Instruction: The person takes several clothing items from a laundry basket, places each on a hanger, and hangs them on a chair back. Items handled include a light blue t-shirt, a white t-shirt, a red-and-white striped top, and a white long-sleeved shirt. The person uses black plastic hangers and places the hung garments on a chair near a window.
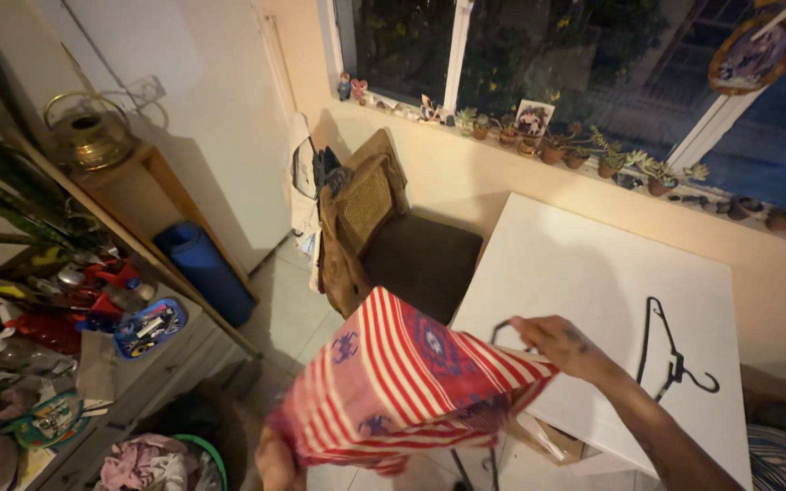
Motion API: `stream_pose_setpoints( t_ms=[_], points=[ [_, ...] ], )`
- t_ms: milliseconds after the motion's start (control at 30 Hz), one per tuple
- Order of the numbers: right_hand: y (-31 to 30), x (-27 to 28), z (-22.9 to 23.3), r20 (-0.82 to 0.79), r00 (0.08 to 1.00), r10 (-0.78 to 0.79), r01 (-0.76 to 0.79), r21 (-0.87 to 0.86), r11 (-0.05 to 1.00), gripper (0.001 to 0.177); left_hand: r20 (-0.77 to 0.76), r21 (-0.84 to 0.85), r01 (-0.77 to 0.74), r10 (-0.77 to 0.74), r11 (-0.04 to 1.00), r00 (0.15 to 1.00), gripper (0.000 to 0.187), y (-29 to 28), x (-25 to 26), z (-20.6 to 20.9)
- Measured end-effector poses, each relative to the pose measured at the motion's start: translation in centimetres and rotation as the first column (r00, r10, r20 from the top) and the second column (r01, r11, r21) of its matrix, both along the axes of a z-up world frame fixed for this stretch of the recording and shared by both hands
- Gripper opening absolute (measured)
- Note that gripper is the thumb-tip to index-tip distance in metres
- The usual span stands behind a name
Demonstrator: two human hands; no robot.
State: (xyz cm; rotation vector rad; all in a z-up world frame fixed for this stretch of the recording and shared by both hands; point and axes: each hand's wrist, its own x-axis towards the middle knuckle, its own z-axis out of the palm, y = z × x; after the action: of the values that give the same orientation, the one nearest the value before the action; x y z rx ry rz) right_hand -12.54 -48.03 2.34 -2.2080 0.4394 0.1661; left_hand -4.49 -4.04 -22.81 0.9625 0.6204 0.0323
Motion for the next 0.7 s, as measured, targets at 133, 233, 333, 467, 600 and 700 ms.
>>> stream_pose_setpoints(
  t_ms=[133, 233, 333, 467, 600, 700],
  points=[
    [5.4, 0.7, 3.1, 0.044, 0.905, 0.424, -0.385, -0.34, 0.858, 0.045, 0.035, 0.68, 0.254, -0.376, 0.687, 0.926, 0.068, -0.2, -0.4, -1.0],
    [9.3, 1.0, 4.4, 0.156, 0.724, 0.672, -0.525, -0.507, 0.684, 0.033, 0.35, 0.796, 0.241, -0.747, 0.555, 0.565, 0.063, -7.6, -0.8, 15.6],
    [11.7, 1.9, 6.4, 0.148, 0.713, 0.686, -0.562, -0.466, 0.684, 0.046, 0.229, 0.915, 0.27, -0.938, 0.298, 0.258, 0.028, -12.5, -2.5, 22.9],
    [11.1, 3.2, 6.9, 0.144, 0.779, 0.611, -0.509, -0.423, 0.749, 0.033, -0.213, 0.77, 0.625, -0.975, -0.124, 0.068, 0.044, -14.4, -0.1, 23.6],
    [6.9, 0.2, 4.4, 0.313, 0.877, 0.365, -0.195, -0.461, 0.865, 0.033, 0.148, 0.678, 0.708, -0.98, 0.199, 0.134, 0.025, -14.3, -0.2, 23.5],
    [4.0, -2.0, -0.6, 0.019, 0.988, 0.153, -0.13, -0.426, 0.895, 0.04, 0.109, 0.767, 0.605, -0.973, 0.212, 0.202, 0.03, -14.3, 0.4, 22.3]
  ],
)
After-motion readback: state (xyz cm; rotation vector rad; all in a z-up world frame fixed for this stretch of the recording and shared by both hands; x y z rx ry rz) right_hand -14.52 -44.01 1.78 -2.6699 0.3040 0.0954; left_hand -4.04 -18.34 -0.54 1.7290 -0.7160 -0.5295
